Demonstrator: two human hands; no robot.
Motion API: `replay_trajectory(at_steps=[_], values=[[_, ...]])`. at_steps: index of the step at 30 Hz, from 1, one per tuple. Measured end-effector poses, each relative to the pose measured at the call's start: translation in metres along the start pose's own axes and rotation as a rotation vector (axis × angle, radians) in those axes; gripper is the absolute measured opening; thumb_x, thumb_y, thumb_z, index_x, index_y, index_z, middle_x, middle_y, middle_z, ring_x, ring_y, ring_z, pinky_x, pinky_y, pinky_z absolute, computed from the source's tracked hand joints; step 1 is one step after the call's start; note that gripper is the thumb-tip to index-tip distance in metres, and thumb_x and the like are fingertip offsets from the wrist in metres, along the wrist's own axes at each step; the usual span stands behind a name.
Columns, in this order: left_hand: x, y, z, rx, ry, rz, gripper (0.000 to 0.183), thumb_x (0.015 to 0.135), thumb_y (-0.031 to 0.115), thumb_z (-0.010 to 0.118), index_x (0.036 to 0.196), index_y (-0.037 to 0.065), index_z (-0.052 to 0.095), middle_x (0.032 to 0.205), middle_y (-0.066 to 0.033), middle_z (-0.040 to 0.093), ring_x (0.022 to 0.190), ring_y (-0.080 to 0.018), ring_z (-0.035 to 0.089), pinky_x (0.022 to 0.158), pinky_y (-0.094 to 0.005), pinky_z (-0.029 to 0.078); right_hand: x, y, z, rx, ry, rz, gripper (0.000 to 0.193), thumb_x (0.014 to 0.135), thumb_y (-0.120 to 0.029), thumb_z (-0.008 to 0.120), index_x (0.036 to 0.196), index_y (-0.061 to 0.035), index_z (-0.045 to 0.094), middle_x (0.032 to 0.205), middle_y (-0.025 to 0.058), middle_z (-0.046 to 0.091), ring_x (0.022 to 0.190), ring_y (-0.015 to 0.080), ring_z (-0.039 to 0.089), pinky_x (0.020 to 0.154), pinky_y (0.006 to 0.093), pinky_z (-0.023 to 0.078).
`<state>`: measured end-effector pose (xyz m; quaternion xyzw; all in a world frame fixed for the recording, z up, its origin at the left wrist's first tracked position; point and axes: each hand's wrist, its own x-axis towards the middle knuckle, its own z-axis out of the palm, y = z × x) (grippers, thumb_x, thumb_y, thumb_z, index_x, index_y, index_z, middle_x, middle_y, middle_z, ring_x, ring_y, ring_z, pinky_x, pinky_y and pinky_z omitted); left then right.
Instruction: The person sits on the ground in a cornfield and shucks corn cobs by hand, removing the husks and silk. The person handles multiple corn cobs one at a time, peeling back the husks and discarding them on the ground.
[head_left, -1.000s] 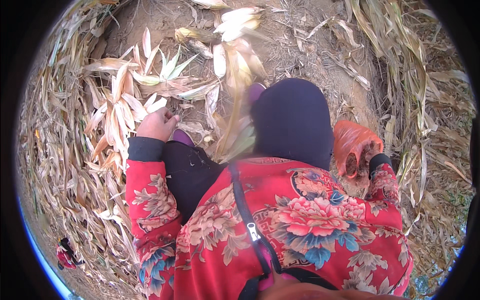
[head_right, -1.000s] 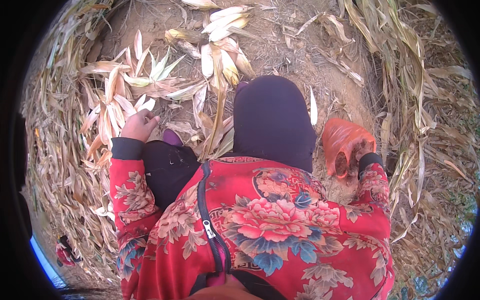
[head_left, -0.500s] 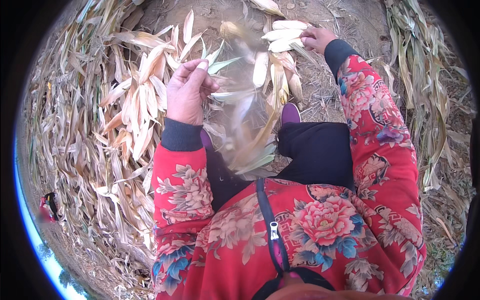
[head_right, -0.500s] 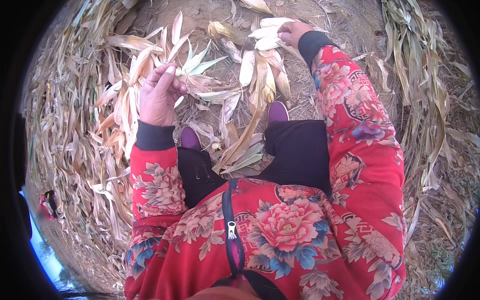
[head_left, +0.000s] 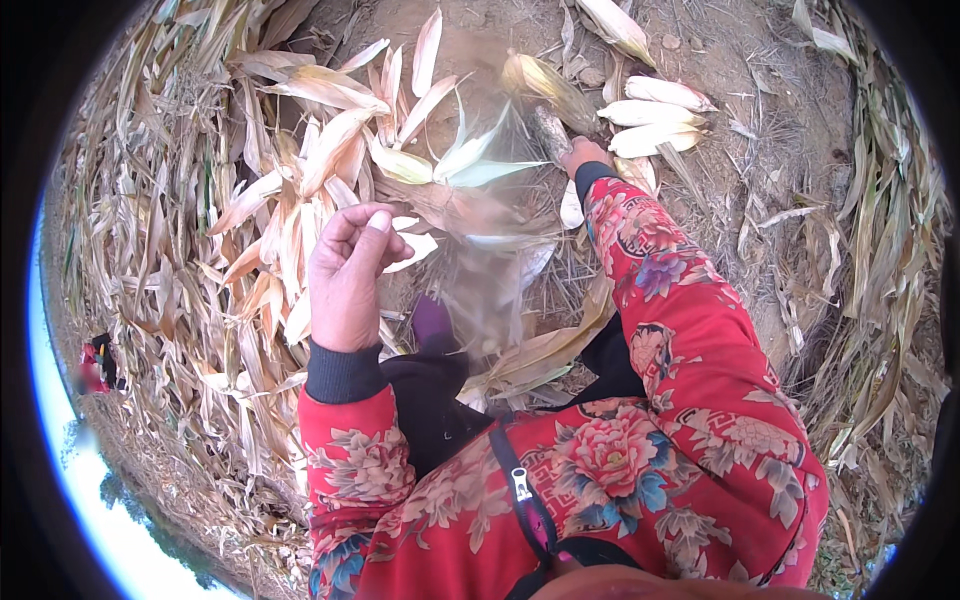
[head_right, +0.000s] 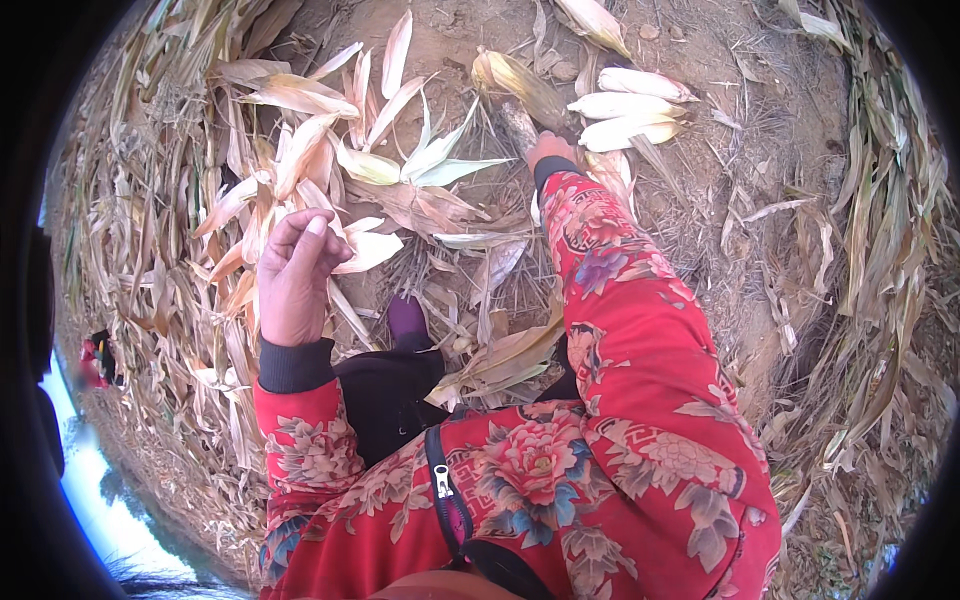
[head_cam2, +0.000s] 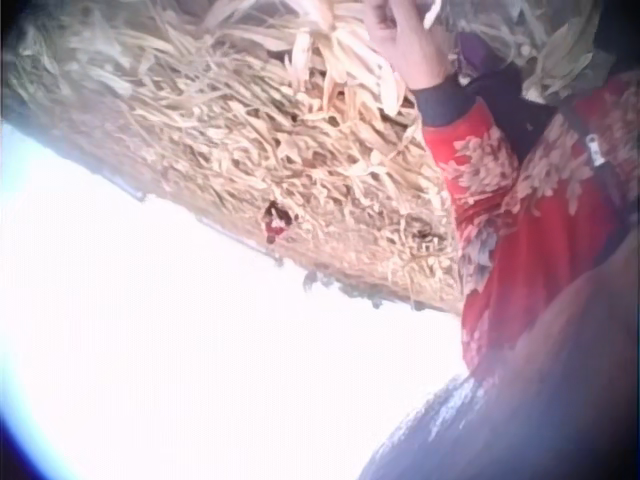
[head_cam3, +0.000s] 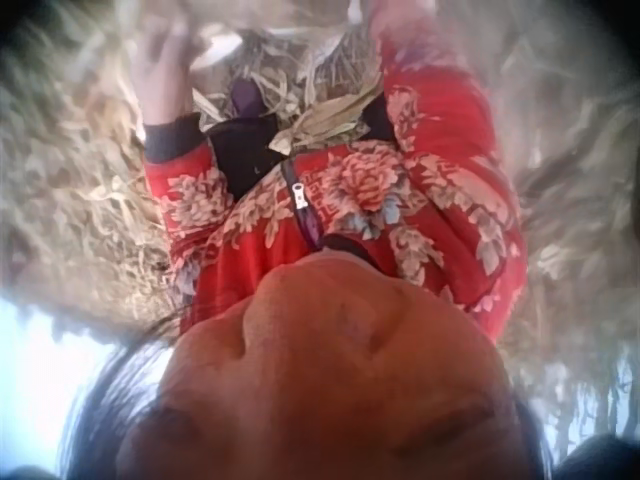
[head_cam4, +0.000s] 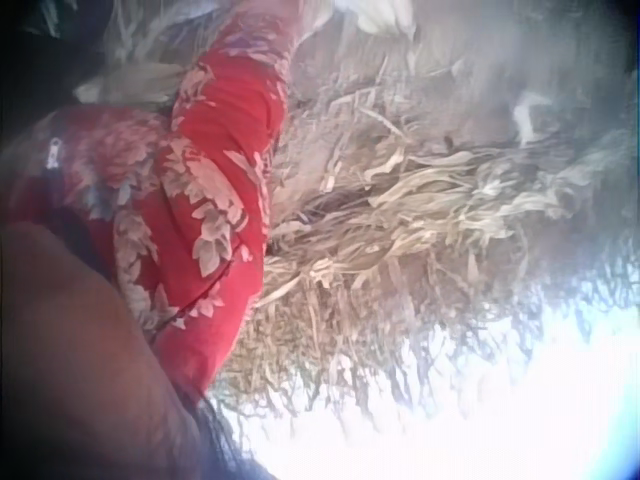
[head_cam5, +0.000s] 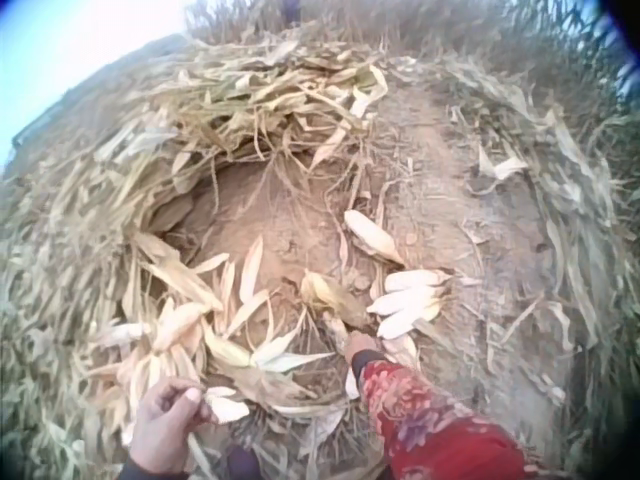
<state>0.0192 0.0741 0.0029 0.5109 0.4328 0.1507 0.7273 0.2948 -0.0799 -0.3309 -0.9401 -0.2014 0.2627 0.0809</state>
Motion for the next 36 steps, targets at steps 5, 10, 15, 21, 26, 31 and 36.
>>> replay_trajectory(at_steps=[5,10,15,21,26,31,36], values=[[-0.012,0.008,-0.004,0.048,0.054,-0.05,0.016,0.096,0.013,0.057,0.105,0.001,0.061,0.078,-0.0022,0.059,0.073,-0.0121,0.058,0.073,-0.0274,0.05,-0.022,-0.013,-0.006,-0.084,-0.06,0.011,0.051,0.075,-0.034,0.074,0.112,-0.0073,0.051,0.116,0.0211,0.061,0.107,0.0384,0.062,0.092,0.0468,0.049],[-0.01,0.001,-0.011,0.085,0.063,-0.086,0.016,0.096,0.013,0.057,0.106,0.001,0.061,0.077,-0.0026,0.06,0.072,-0.0125,0.06,0.073,-0.0267,0.05,-0.03,-0.029,-0.031,-0.111,-0.212,0.086,0.052,0.073,-0.036,0.073,0.11,-0.004,0.057,0.11,0.021,0.066,0.104,0.0352,0.064,0.092,0.0441,0.049],[-0.005,0.0,-0.001,0.116,0.018,-0.125,0.017,0.096,0.015,0.058,0.106,0.001,0.061,0.079,-0.0028,0.062,0.075,-0.0123,0.062,0.075,-0.0266,0.051,0.0,0.009,0.005,0.037,-0.205,0.051,0.032,0.071,-0.032,0.07,0.093,-0.0095,0.071,0.1,0.0169,0.069,0.099,0.0312,0.066,0.09,0.04,0.05],[-0.015,-0.003,0.003,0.132,-0.015,-0.095,0.016,0.096,0.014,0.058,0.106,0.001,0.062,0.08,-0.0026,0.062,0.076,-0.0116,0.061,0.076,-0.0263,0.051,-0.011,0.016,0.019,0.109,-0.159,0.011,0.029,0.07,-0.033,0.071,0.092,-0.014,0.072,0.091,0.0094,0.071,0.09,0.0278,0.068,0.085,0.0366,0.051],[-0.017,-0.004,-0.001,0.191,-0.003,-0.097,0.016,0.096,0.012,0.057,0.105,0.001,0.062,0.081,-0.0025,0.062,0.076,-0.0108,0.06,0.076,-0.0253,0.05,-0.021,0.006,0.025,0.207,0.014,0.033,0.045,0.072,-0.031,0.072,0.107,-0.0034,0.064,0.1,0.0188,0.069,0.097,0.0338,0.066,0.088,0.0404,0.05],[-0.022,-0.001,-0.011,0.295,0.046,-0.049,0.015,0.095,0.01,0.06,0.105,-0.001,0.061,0.083,-0.0023,0.063,0.076,-0.0089,0.061,0.073,-0.0231,0.049,-0.022,-0.01,0.023,0.199,-0.023,0.083,0.05,0.07,-0.029,0.073,0.107,0.0007,0.058,0.105,0.0246,0.064,0.101,0.0402,0.062,0.09,0.0452,0.05],[-0.022,-0.005,-0.021,0.331,0.084,-0.127,0.015,0.094,0.01,0.06,0.104,-0.001,0.06,0.085,-0.0023,0.063,0.077,-0.0089,0.061,0.074,-0.0227,0.049,-0.02,-0.02,0.013,0.133,-0.217,0.086,0.061,0.066,-0.033,0.076,0.111,0.0034,0.055,0.108,0.0264,0.065,0.105,0.0378,0.063,0.093,0.043,0.049]])
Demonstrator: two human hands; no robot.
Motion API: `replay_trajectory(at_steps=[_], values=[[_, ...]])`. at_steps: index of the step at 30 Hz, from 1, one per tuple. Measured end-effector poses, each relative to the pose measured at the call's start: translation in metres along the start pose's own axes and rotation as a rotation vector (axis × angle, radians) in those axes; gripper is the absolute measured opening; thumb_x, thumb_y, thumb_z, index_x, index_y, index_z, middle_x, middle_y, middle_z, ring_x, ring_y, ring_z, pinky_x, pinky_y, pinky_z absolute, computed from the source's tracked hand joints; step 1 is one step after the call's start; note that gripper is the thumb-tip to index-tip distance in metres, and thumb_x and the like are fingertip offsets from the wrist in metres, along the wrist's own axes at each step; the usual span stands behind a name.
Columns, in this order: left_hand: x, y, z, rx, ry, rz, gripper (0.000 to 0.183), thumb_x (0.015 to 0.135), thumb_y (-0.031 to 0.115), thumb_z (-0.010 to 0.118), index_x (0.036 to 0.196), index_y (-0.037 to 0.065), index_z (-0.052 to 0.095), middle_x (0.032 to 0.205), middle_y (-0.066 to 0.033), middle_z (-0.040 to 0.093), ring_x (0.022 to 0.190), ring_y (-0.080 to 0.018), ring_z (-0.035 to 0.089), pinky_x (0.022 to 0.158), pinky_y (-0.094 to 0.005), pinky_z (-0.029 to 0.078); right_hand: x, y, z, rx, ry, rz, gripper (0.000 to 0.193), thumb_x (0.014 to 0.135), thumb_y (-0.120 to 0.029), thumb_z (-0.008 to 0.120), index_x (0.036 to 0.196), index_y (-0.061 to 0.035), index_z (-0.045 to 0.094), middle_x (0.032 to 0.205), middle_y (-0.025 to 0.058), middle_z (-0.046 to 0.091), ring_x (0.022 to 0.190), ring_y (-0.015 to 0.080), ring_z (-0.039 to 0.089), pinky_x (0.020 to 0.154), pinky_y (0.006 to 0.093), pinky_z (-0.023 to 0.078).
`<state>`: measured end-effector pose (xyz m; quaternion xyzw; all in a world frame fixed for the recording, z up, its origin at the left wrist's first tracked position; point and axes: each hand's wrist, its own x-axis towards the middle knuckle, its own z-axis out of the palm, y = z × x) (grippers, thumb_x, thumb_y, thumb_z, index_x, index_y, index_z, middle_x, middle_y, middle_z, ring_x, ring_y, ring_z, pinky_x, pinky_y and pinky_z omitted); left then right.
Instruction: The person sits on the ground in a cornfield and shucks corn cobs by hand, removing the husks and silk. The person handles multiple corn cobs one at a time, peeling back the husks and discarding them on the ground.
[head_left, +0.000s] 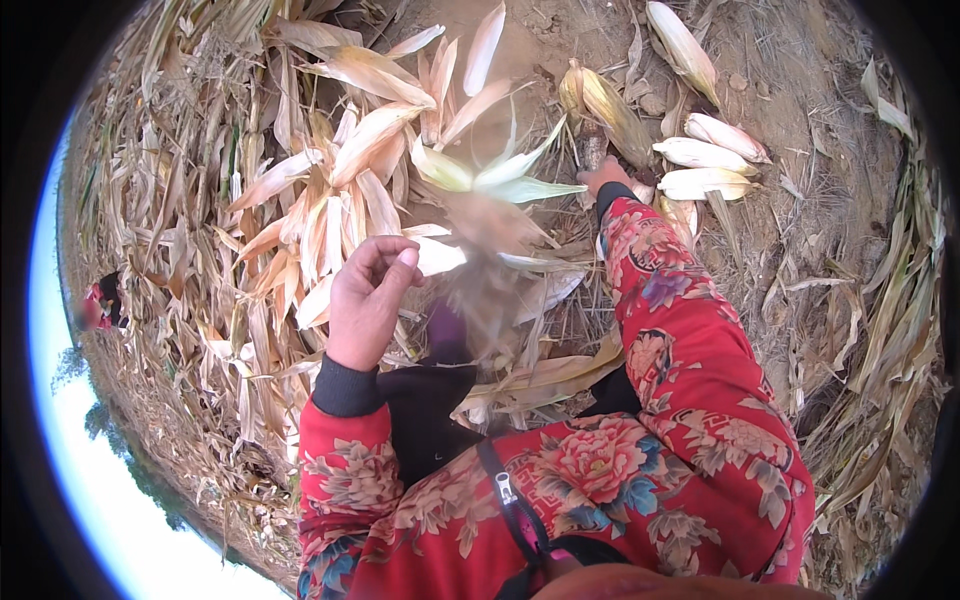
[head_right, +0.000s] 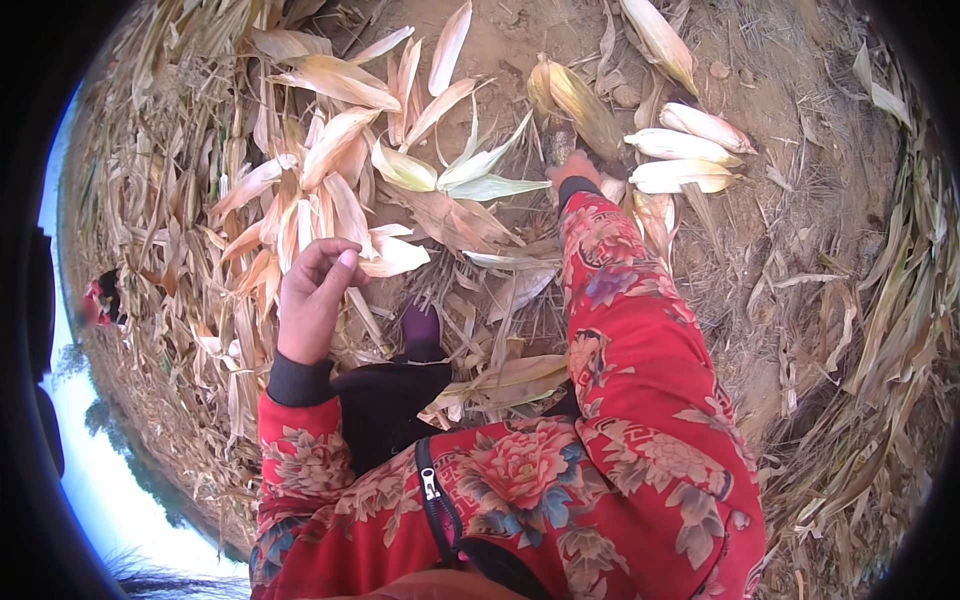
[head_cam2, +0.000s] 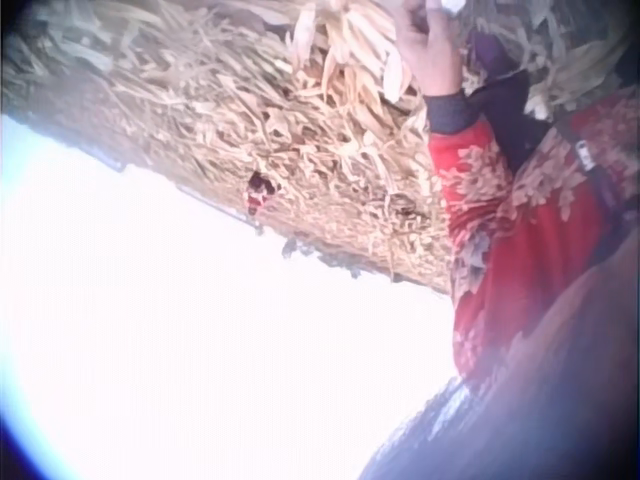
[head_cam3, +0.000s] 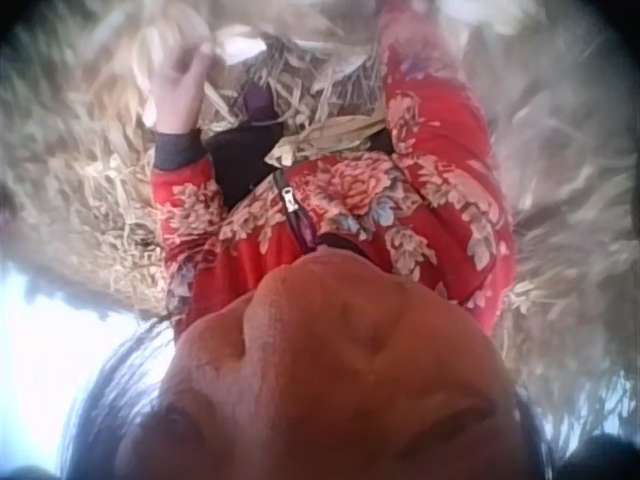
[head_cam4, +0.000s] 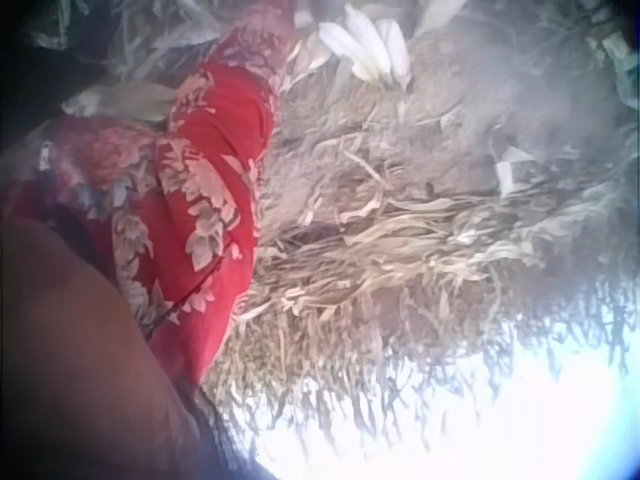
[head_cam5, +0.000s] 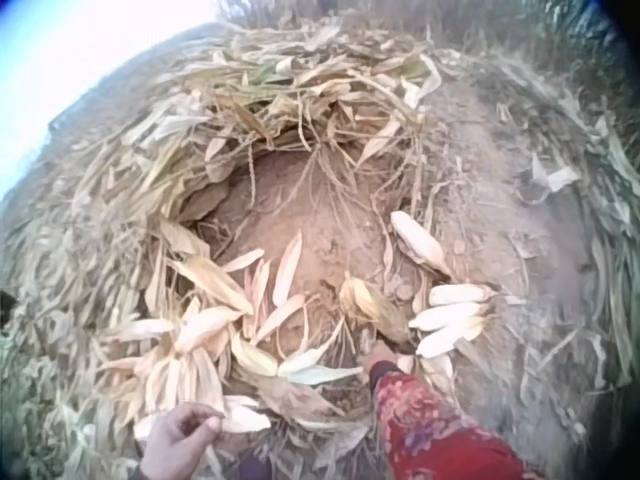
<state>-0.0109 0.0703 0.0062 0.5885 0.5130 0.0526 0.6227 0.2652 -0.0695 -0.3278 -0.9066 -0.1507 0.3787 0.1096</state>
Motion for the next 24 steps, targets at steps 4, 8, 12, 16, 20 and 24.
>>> replay_trajectory(at_steps=[4,8,12,16,20,24], values=[[0.009,-0.002,0.008,0.013,-0.053,0.004,0.016,0.095,0.012,0.06,0.105,0.0,0.061,0.086,-0.0024,0.063,0.077,-0.01,0.061,0.075,-0.0247,0.051,0.018,0.009,-0.011,0.055,-0.172,-0.088,0.068,0.059,-0.046,0.074,0.103,0.0048,0.066,0.106,0.0251,0.066,0.1,0.037,0.064,0.088,0.0403,0.049],[0.007,-0.007,0.018,0.013,-0.127,-0.027,0.018,0.095,0.013,0.06,0.106,-0.001,0.06,0.087,-0.0024,0.063,0.077,-0.0096,0.061,0.075,-0.0247,0.051,-0.004,-0.026,-0.07,0.022,-0.359,-0.269,0.082,0.055,-0.051,0.073,0.107,0.0116,0.063,0.109,0.0282,0.064,0.102,0.0365,0.063,0.091,0.0375,0.048],[0.014,-0.017,0.035,0.172,-0.239,0.052,0.02,0.095,0.012,0.059,0.109,-0.002,0.059,0.089,-0.0024,0.064,0.08,-0.009,0.062,0.076,-0.0231,0.051,-0.035,-0.055,-0.121,0.033,-0.234,-0.482,0.08,0.059,-0.048,0.074,0.11,0.0121,0.061,0.107,0.027,0.065,0.1,0.0347,0.064,0.089,0.0365,0.048],[0.011,-0.022,0.058,0.137,-0.222,0.281,0.047,0.093,0.024,0.063,0.128,-0.004,0.049,0.108,-0.0109,0.064,0.097,-0.0145,0.061,0.084,-0.0277,0.049,-0.137,-0.113,-0.166,0.098,-0.22,-0.723,0.08,0.065,-0.051,0.076,0.114,0.0098,0.058,0.105,0.0261,0.065,0.1,0.0346,0.063,0.089,0.0385,0.047],[0.007,-0.008,0.087,-0.291,-0.186,0.214,0.062,0.09,0.032,0.068,0.135,-0.001,0.038,0.113,-0.0126,0.061,0.098,-0.0164,0.061,0.084,-0.0299,0.049,-0.245,-0.134,-0.184,0.043,-0.001,-0.755,0.065,0.072,-0.04,0.074,0.116,0.0047,0.055,0.104,0.0252,0.063,0.099,0.0382,0.062,0.085,0.0412,0.049],[-0.003,0.008,0.092,-0.468,-0.289,0.174,0.06,0.088,0.031,0.071,0.129,0.003,0.038,0.106,-0.0088,0.061,0.084,-0.0132,0.062,0.064,-0.0255,0.051,-0.284,-0.105,-0.182,0.261,0.025,-0.937,0.059,0.078,-0.031,0.073,0.12,0.0045,0.053,0.107,0.0224,0.064,0.099,0.0333,0.065,0.086,0.0393,0.051]])
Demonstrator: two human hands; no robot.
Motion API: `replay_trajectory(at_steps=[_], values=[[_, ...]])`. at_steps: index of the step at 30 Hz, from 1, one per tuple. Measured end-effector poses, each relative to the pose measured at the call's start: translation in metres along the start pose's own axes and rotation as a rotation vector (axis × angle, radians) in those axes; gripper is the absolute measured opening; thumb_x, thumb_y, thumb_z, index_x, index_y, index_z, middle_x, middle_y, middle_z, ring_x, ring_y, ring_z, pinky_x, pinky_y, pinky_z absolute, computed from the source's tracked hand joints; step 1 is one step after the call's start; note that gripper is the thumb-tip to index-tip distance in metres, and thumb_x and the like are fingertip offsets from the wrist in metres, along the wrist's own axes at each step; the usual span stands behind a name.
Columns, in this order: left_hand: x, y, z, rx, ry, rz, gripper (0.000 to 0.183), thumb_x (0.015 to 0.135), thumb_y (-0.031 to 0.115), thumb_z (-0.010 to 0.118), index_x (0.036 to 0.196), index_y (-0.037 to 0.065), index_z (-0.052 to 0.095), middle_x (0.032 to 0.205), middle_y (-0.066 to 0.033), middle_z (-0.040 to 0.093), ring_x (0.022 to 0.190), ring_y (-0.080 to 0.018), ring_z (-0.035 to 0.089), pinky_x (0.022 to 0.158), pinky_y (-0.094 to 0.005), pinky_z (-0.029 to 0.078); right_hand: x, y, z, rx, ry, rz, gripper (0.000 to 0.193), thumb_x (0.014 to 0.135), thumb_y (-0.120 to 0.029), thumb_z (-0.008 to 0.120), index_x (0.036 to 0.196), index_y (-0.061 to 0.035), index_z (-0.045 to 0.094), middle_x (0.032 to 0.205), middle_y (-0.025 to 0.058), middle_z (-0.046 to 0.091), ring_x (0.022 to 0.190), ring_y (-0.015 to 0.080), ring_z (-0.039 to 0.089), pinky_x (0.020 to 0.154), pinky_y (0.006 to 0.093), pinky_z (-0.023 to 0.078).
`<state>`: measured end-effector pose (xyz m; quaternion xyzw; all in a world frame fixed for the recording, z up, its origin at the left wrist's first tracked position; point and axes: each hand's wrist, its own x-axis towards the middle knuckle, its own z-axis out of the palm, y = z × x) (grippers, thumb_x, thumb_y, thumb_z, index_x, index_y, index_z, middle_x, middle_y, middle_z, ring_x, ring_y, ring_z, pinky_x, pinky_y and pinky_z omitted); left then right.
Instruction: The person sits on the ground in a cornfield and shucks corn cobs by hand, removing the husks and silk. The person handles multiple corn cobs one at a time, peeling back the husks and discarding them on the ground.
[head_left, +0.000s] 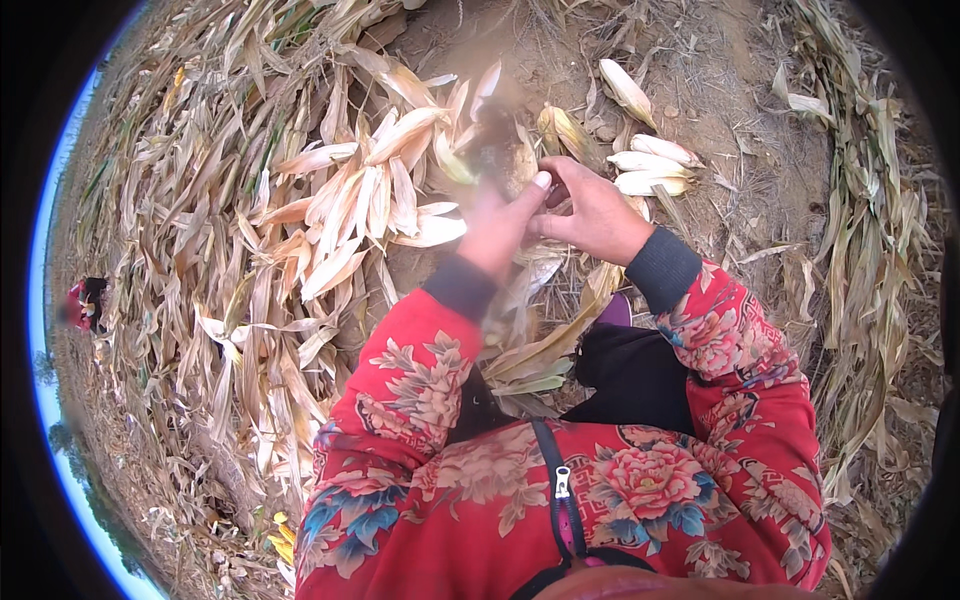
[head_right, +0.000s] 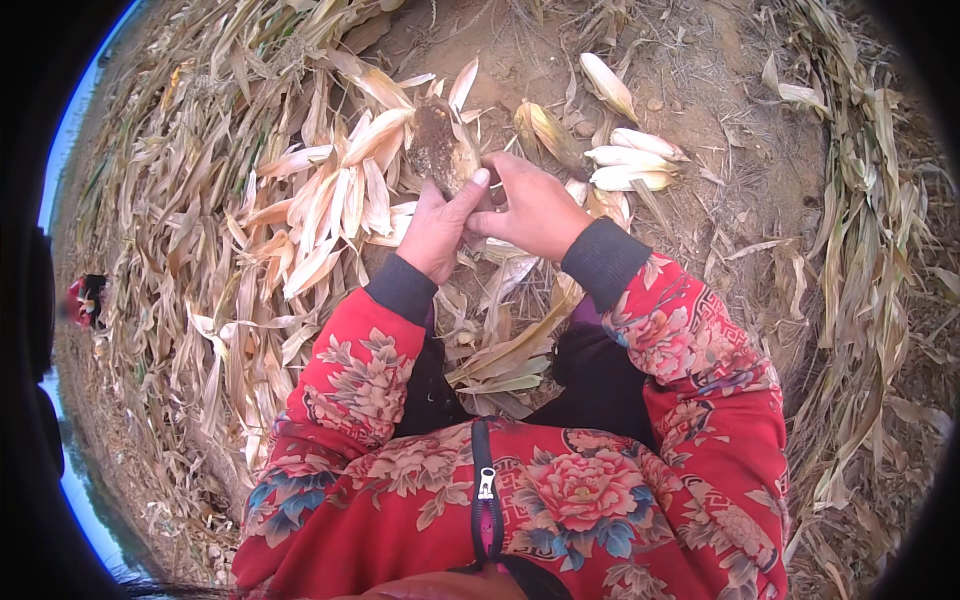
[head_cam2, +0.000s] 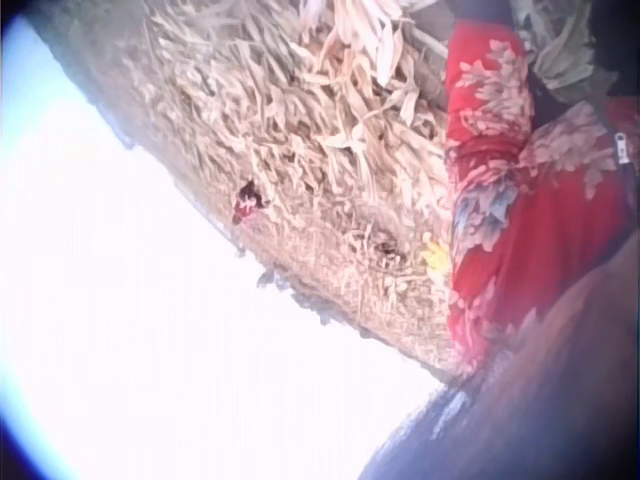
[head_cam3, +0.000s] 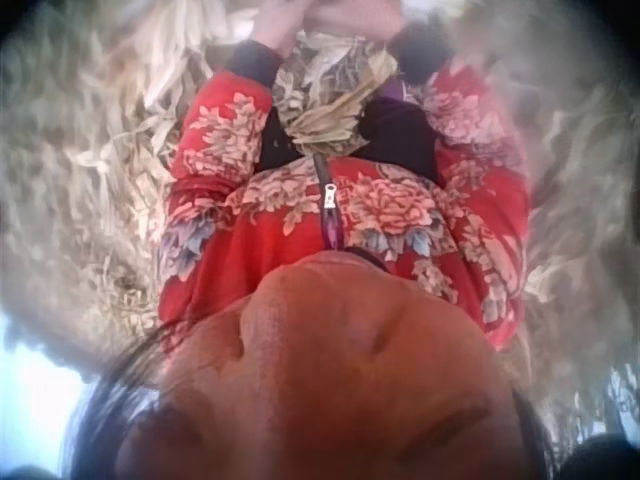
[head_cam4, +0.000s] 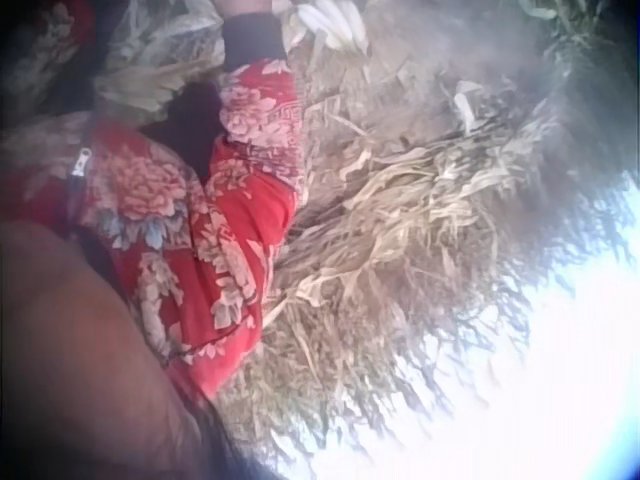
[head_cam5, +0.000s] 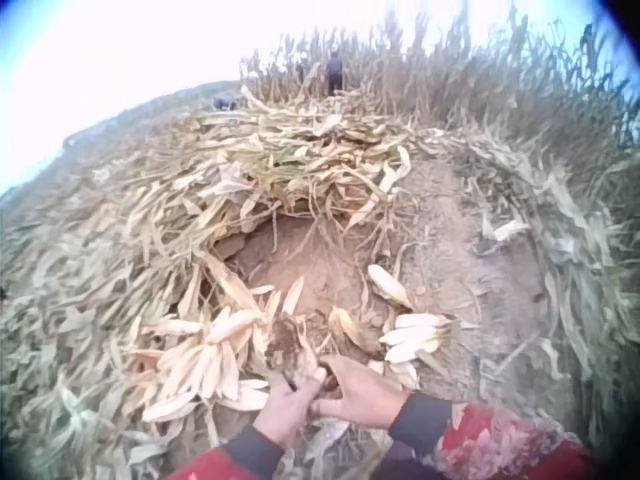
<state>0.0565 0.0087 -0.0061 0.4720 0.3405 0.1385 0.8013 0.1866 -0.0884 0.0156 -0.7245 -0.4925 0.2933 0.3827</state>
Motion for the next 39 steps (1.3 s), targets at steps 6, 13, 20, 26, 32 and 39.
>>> replay_trajectory(at_steps=[6,13,20,26,32,39], values=[[0.015,-0.021,0.009,-0.001,-0.178,0.146,0.055,0.084,0.015,0.074,0.129,0.004,0.045,0.111,-0.0056,0.061,0.095,-0.0127,0.062,0.081,-0.027,0.051,-0.04,-0.007,-0.034,0.44,0.247,0.199,0.05,0.09,-0.026,0.067,0.127,0.0034,0.051,0.118,0.014,0.062,0.107,0.021,0.061,0.087,0.0325,0.051],[0.012,-0.034,0.021,0.308,-0.379,0.093,0.084,0.075,0.024,0.078,0.14,-0.005,0.033,0.133,-0.0189,0.048,0.123,-0.0251,0.047,0.102,-0.0347,0.039,-0.056,0.001,-0.034,0.395,0.295,0.408,0.042,0.092,-0.033,0.062,0.121,-0.0032,0.06,0.101,0.0022,0.062,0.081,0.0085,0.056,0.068,0.0236,0.047],[0.008,-0.023,0.018,0.386,-0.311,0.124,0.084,0.07,0.021,0.085,0.135,-0.006,0.038,0.127,-0.0135,0.054,0.116,-0.0193,0.051,0.1,-0.0322,0.041,-0.047,0.018,-0.023,0.203,0.395,0.249,0.029,0.077,-0.025,0.064,0.089,0.0013,0.062,0.073,0.012,0.058,0.065,0.019,0.055,0.065,0.0332,0.047],[0.006,-0.016,0.019,0.421,-0.271,0.212,0.095,0.072,0.021,0.083,0.144,-0.006,0.028,0.137,-0.0198,0.047,0.128,-0.0271,0.045,0.108,-0.0365,0.035,-0.036,0.021,-0.017,0.313,0.371,0.298,0.021,0.08,-0.014,0.06,0.094,0.0017,0.062,0.077,0.0091,0.06,0.065,0.0163,0.058,0.063,0.0307,0.05],[0.012,-0.006,0.019,-0.125,-0.173,-0.014,0.076,0.079,0.019,0.078,0.139,0.001,0.036,0.118,-0.0116,0.057,0.104,-0.0185,0.057,0.083,-0.0319,0.05,-0.031,0.021,-0.01,0.715,0.32,0.36,0.016,0.089,-0.004,0.055,0.104,-0.0028,0.061,0.087,0.0002,0.058,0.071,0.0088,0.058,0.066,0.025,0.054],[0.04,-0.037,-0.007,-0.193,-0.127,-0.165,0.031,0.097,0.034,0.056,0.106,0.004,0.056,0.087,-0.0066,0.063,0.07,-0.0193,0.064,0.06,-0.0342,0.055,-0.038,0.005,0.002,0.122,0.293,0.152,0.02,0.09,-0.008,0.057,0.109,-0.0001,0.061,0.093,0.0147,0.066,0.081,0.0264,0.065,0.073,0.0346,0.052]])
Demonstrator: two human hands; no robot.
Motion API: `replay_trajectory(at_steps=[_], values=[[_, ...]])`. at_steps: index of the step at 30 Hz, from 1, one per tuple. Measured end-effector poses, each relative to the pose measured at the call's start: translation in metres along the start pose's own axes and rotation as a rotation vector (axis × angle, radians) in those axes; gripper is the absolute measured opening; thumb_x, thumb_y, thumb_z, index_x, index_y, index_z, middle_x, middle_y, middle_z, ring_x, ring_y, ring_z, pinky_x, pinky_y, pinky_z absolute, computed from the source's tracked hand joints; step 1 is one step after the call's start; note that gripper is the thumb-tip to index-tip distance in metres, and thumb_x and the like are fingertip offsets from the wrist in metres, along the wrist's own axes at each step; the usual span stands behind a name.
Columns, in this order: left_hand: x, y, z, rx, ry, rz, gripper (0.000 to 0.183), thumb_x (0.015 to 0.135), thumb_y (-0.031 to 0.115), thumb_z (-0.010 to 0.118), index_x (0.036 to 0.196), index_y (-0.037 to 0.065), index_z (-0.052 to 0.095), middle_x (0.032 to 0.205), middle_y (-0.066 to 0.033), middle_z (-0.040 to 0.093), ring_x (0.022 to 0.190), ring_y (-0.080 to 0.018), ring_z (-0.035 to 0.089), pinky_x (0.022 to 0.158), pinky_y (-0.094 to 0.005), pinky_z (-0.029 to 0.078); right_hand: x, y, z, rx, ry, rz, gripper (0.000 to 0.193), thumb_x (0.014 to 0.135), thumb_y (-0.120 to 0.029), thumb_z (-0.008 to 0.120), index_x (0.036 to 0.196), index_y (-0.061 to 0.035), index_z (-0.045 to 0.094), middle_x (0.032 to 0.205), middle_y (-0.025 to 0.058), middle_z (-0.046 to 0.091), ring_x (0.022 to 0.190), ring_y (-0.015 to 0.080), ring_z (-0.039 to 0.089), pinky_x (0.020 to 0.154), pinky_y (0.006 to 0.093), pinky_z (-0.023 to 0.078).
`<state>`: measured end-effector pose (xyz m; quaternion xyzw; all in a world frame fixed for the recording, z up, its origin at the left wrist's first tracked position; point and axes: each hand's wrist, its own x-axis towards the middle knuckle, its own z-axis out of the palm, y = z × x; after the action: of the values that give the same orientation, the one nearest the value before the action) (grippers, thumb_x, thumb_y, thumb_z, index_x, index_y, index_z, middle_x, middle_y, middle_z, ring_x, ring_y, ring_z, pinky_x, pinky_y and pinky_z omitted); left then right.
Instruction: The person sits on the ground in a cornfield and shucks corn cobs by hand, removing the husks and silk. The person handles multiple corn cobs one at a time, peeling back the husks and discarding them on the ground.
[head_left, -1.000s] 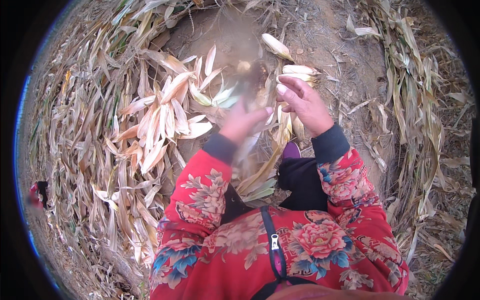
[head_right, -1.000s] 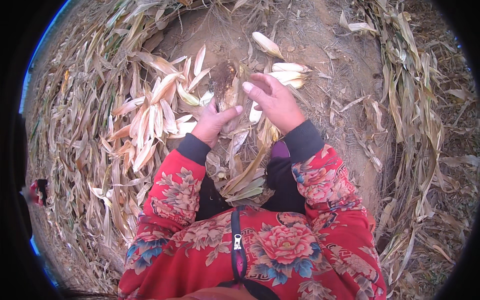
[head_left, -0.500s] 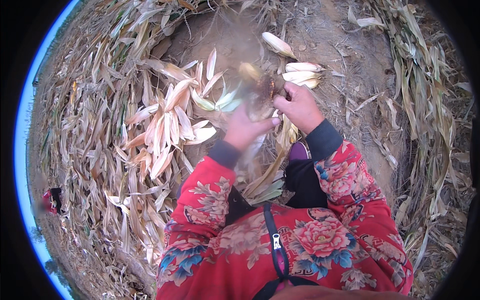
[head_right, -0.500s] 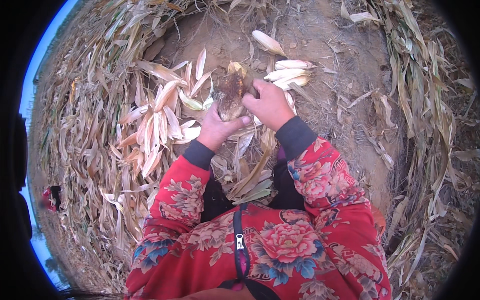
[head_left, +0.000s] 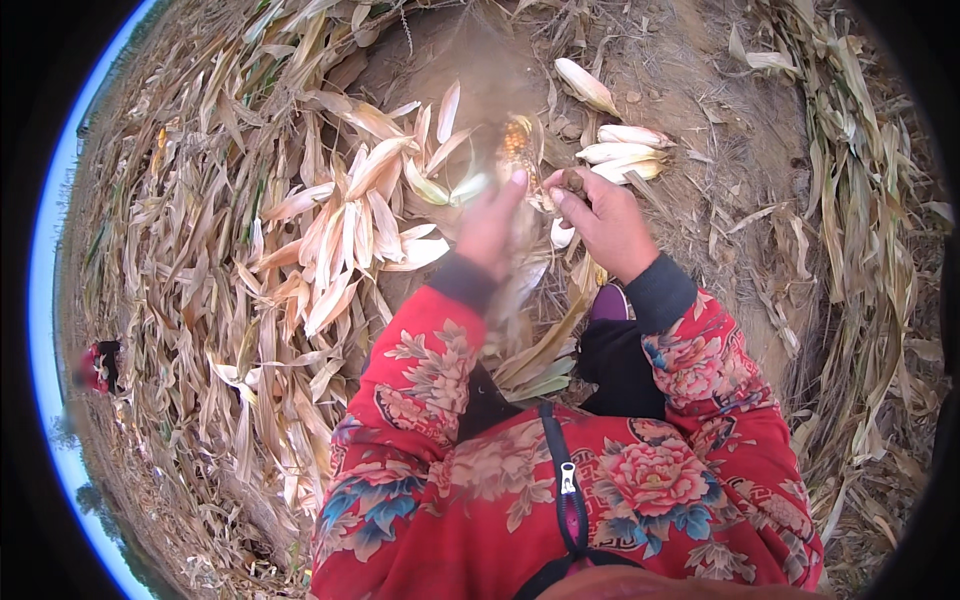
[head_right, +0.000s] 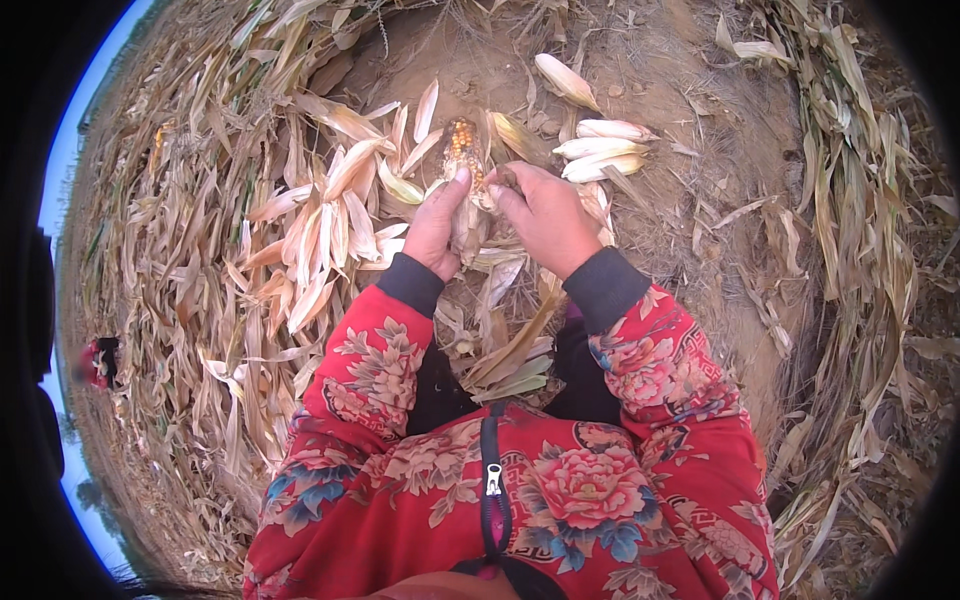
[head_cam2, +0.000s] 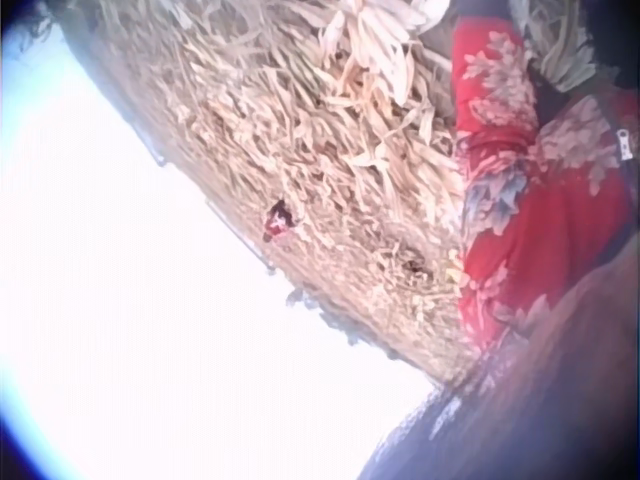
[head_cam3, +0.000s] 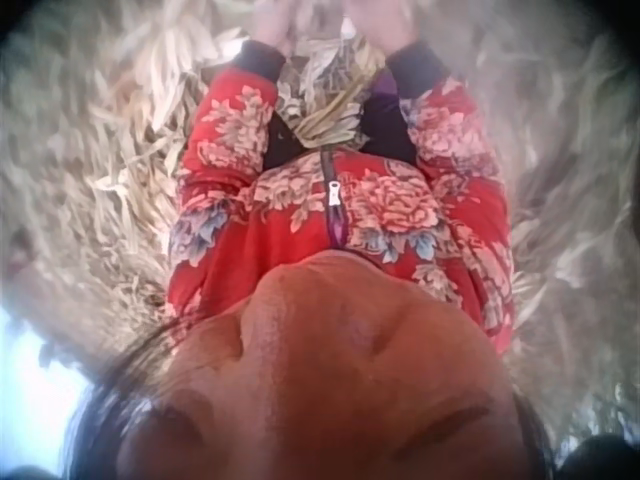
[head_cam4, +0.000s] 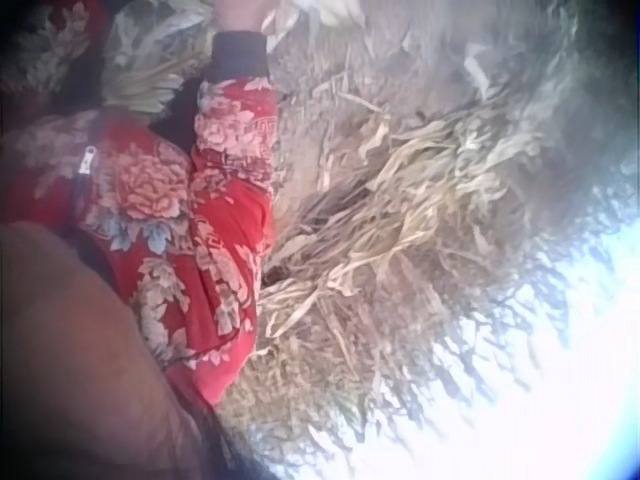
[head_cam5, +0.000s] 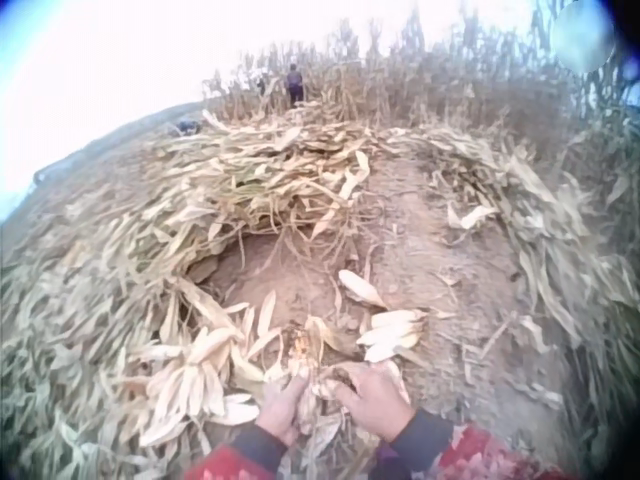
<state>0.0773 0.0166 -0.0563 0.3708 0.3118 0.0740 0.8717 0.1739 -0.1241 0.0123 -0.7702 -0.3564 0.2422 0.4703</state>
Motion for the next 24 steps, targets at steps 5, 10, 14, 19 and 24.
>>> replay_trajectory(at_steps=[5,10,14,19,24], values=[[0.009,0.033,-0.015,-0.361,0.226,0.075,0.037,0.095,0.045,0.055,0.108,0.01,0.058,0.087,-0.0082,0.064,0.077,-0.027,0.064,0.071,-0.0432,0.055,-0.031,-0.007,0.028,-0.306,-0.304,-0.366,0.017,0.088,-0.008,0.058,0.103,-0.0025,0.063,0.085,0.0158,0.064,0.078,0.0305,0.065,0.071,0.0388,0.051],[0.015,0.064,-0.07,-0.503,0.122,0.192,0.044,0.1,0.05,0.041,0.112,0.011,0.057,0.09,-0.007,0.064,0.078,-0.0243,0.062,0.07,-0.0415,0.051,-0.05,0.013,0.06,-0.424,-0.735,-0.323,0.015,0.08,-0.005,0.056,0.092,0.0008,0.061,0.085,0.0193,0.062,0.09,0.0382,0.063,0.076,0.0461,0.049],[0.018,0.043,-0.043,-0.057,0.107,0.305,0.042,0.099,0.045,0.045,0.11,0.007,0.058,0.081,-0.0069,0.064,0.071,-0.0285,0.064,0.06,-0.0396,0.051,-0.014,0.023,0.026,-0.31,-0.458,-0.269,0.028,0.078,-0.009,0.062,0.106,-0.0048,0.065,0.104,0.017,0.063,0.099,0.0363,0.061,0.085,0.0428,0.049],[0.006,0.028,-0.026,1.12,0.158,0.777,0.034,0.097,0.032,0.049,0.112,0.005,0.061,0.086,-0.0188,0.064,0.079,-0.0356,0.062,0.069,-0.0398,0.051,0.02,0.01,-0.024,-0.027,0.032,-0.01,0.056,0.081,-0.03,0.074,0.126,-0.0021,0.055,0.123,0.0153,0.059,0.117,0.027,0.057,0.099,0.0381,0.044],[-0.027,0.038,0.001,1.373,0.091,0.871,0.031,0.098,0.03,0.05,0.097,0.004,0.066,0.085,-0.0153,0.063,0.073,-0.0352,0.062,0.064,-0.0401,0.049,0.033,0.013,-0.029,-0.008,0.051,-0.113,0.067,0.084,-0.03,0.073,0.137,-0.0013,0.044,0.13,0.0179,0.054,0.124,0.0241,0.051,0.104,0.035,0.04]])
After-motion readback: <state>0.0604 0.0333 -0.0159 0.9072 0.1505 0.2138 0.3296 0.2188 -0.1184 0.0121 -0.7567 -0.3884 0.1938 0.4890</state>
